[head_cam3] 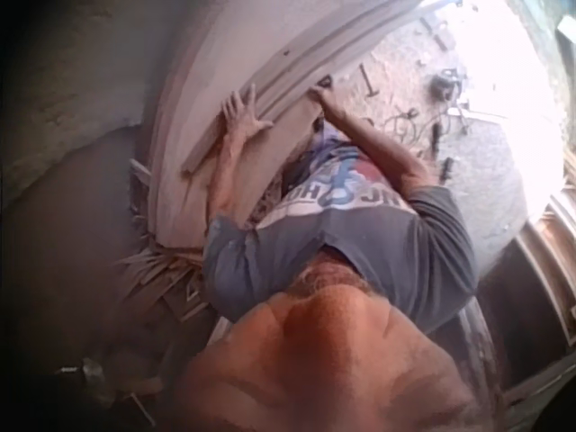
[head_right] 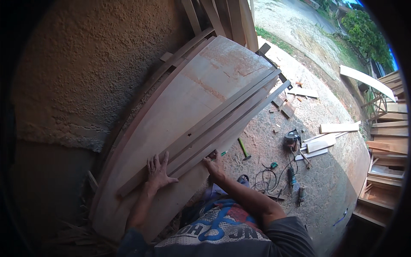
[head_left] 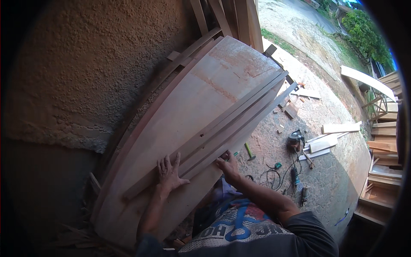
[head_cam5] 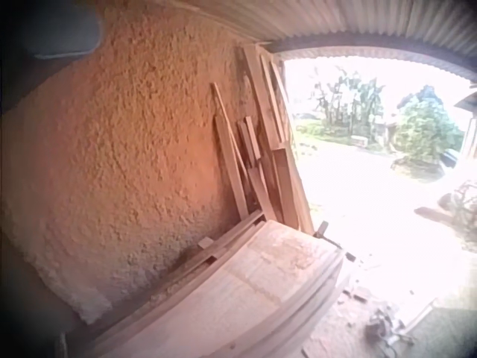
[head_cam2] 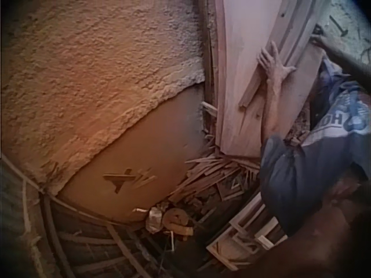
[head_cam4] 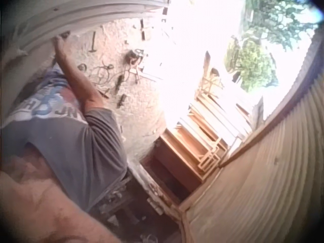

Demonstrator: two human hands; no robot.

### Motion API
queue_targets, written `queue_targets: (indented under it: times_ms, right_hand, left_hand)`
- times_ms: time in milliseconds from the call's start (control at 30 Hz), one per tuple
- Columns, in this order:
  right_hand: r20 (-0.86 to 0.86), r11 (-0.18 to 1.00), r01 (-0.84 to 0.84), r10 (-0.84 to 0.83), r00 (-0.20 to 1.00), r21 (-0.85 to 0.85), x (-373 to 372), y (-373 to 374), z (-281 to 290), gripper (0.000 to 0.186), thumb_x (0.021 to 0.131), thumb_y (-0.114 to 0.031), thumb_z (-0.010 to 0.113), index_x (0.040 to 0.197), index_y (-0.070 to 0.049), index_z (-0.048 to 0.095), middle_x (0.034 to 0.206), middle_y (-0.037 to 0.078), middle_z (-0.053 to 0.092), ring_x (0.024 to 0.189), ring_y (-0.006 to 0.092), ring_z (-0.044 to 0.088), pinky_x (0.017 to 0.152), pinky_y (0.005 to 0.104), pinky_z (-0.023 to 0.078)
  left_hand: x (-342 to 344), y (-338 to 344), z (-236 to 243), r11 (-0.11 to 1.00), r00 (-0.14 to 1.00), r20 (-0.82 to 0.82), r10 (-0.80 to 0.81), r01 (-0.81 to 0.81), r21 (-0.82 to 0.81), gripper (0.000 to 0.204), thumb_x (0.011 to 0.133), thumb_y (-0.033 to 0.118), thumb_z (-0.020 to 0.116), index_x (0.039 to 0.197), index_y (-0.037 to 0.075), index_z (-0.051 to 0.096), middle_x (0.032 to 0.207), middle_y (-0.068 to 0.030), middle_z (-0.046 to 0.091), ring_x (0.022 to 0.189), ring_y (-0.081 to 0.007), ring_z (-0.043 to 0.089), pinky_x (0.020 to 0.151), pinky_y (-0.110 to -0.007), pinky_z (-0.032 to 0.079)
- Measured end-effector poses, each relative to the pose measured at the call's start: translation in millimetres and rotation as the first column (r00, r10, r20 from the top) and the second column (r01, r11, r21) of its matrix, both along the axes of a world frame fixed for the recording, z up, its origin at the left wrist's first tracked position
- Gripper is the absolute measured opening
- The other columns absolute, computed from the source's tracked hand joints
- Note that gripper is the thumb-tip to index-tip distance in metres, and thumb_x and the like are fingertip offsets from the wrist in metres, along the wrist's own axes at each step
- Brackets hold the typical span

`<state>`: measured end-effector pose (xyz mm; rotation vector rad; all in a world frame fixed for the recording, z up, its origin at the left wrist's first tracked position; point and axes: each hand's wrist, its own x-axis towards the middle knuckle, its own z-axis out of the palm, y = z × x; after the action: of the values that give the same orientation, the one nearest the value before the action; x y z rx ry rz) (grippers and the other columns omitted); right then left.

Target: The person measures and marks a large sheet of plywood using a pencil and a metal square. They then use a circular saw to cut the plywood along the marked lines. The person also uses a hand saw to cut a smaller piece of wood.

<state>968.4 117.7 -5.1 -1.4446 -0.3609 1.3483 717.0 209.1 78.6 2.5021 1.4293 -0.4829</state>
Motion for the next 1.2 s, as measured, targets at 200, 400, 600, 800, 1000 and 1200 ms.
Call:
queue_targets:
  times_ms: [200,400,600,800,1000,1200]
  right_hand:
    - [-0.189,0.948,0.278,-0.305,0.933,-0.158,-10.6,9.4,13.1,0.070,0.080,-0.015,0.080,0.137,0.003,0.044,0.112,0.012,0.061,0.095,0.0215,0.063,0.080,0.0324,0.053]
    - [-0.180,0.933,0.314,-0.344,0.922,-0.174,-19.5,12.6,13.7,0.075,0.077,-0.021,0.086,0.134,0.003,0.044,0.108,0.011,0.059,0.094,0.0201,0.062,0.078,0.0331,0.053]
    - [-0.322,0.979,0.162,-0.194,0.927,-0.124,-23.3,21.3,39.7,0.080,0.083,-0.042,0.081,0.135,0.004,0.043,0.110,0.013,0.059,0.097,0.0218,0.061,0.081,0.0376,0.052]
    - [-0.685,0.966,0.093,0.101,0.722,0.240,-18.3,-9.0,42.7,0.072,0.086,-0.040,0.079,0.134,0.002,0.048,0.117,0.013,0.063,0.105,0.0233,0.063,0.087,0.0427,0.054]
    - [-0.699,0.947,0.181,0.059,0.713,0.264,0.3,-36.4,82.3,0.066,0.086,-0.029,0.078,0.137,0.001,0.048,0.118,0.012,0.064,0.109,0.0249,0.064,0.094,0.0413,0.053]
    - [-0.594,0.886,0.290,-0.022,0.804,0.361,35.5,-84.6,73.5,0.091,0.081,-0.049,0.081,0.145,-0.002,0.036,0.134,0.014,0.053,0.125,0.0260,0.053,0.106,0.0414,0.044]
  left_hand:
    - [8.8,-17.1,2.3,0.984,1.000,-0.013,0.020,-0.022,-0.177,0.138,0.059,0.060,0.087,0.163,0.019,0.006,0.150,-0.0338,0.025,0.134,-0.0505,0.033,0.112,-0.062,0.027]
    - [11.1,-23.0,-7.1,0.995,0.999,-0.049,-0.015,0.010,-0.098,0.133,0.059,0.054,0.087,0.163,0.021,0.010,0.156,-0.0300,0.019,0.139,-0.0516,0.027,0.113,-0.061,0.025]
    - [-9.1,13.3,18.5,0.882,0.969,0.247,0.012,0.106,-0.460,0.132,0.057,0.051,0.088,0.162,0.021,0.014,0.151,-0.0287,0.029,0.136,-0.0486,0.036,0.113,-0.055,0.032]
    - [-6.1,-27.9,37.5,0.715,0.883,0.423,0.202,0.162,-0.680,0.125,0.059,0.047,0.088,0.160,0.013,0.023,0.145,-0.0269,0.033,0.135,-0.0416,0.038,0.113,-0.048,0.035]
    - [10.6,-59.9,76.7,0.865,0.924,0.381,0.031,0.166,-0.473,0.119,0.058,0.045,0.088,0.156,0.011,0.031,0.144,-0.0289,0.033,0.134,-0.0456,0.037,0.112,-0.050,0.036]
    - [73.7,-58.2,105.6,0.708,0.885,0.457,0.092,0.264,-0.655,0.116,0.059,0.043,0.087,0.156,0.009,0.033,0.145,-0.0282,0.033,0.136,-0.0434,0.036,0.115,-0.048,0.033]
